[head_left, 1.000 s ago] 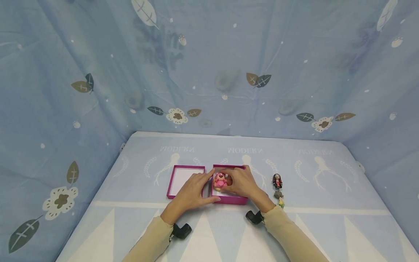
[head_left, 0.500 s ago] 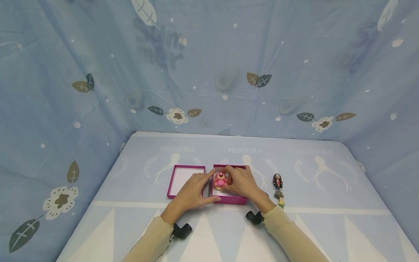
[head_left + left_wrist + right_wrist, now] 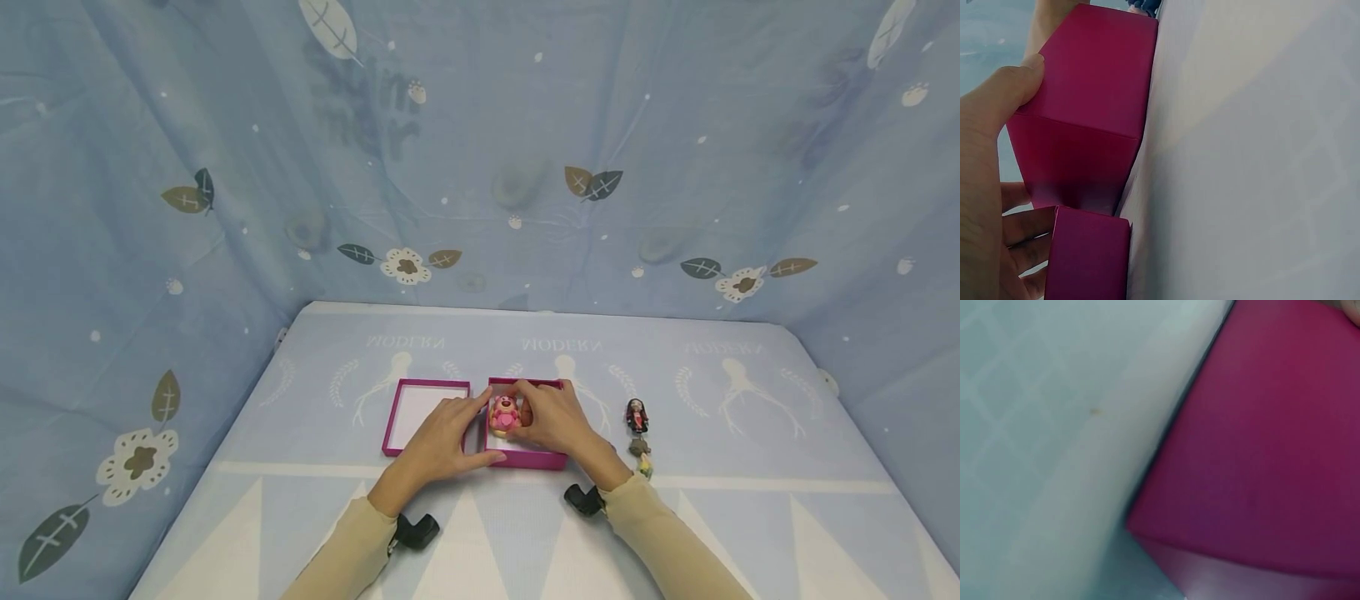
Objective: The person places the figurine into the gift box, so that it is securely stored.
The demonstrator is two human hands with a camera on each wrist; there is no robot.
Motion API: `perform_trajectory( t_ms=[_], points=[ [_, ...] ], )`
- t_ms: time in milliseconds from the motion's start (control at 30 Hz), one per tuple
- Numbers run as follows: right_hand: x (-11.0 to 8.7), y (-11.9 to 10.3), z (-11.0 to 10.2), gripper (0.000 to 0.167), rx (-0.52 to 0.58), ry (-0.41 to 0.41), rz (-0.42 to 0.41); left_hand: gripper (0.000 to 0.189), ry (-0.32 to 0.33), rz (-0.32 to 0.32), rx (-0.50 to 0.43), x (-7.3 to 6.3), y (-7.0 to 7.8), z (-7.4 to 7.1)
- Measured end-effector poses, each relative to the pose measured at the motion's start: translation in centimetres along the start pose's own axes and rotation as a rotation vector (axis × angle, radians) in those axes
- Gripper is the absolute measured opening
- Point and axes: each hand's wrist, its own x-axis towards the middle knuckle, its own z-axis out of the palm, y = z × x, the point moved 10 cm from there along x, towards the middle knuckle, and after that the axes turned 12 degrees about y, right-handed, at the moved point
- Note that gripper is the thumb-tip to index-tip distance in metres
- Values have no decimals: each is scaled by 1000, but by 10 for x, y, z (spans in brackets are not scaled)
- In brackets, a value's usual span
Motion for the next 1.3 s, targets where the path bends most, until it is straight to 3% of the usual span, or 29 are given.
perform_trajectory(
  t_ms=[333, 533, 1300],
  points=[
    [0, 0, -2, 53, 46, -8, 33, 97, 18, 22, 2, 1, 2, -3],
    [-1, -2, -1, 54, 20, -3, 2, 96, 23, 26, 4, 0, 1, -2],
    [-2, 1, -4, 64, 99, -91, 21, 96, 26, 15, 12, 1, 1, -3]
  ],
)
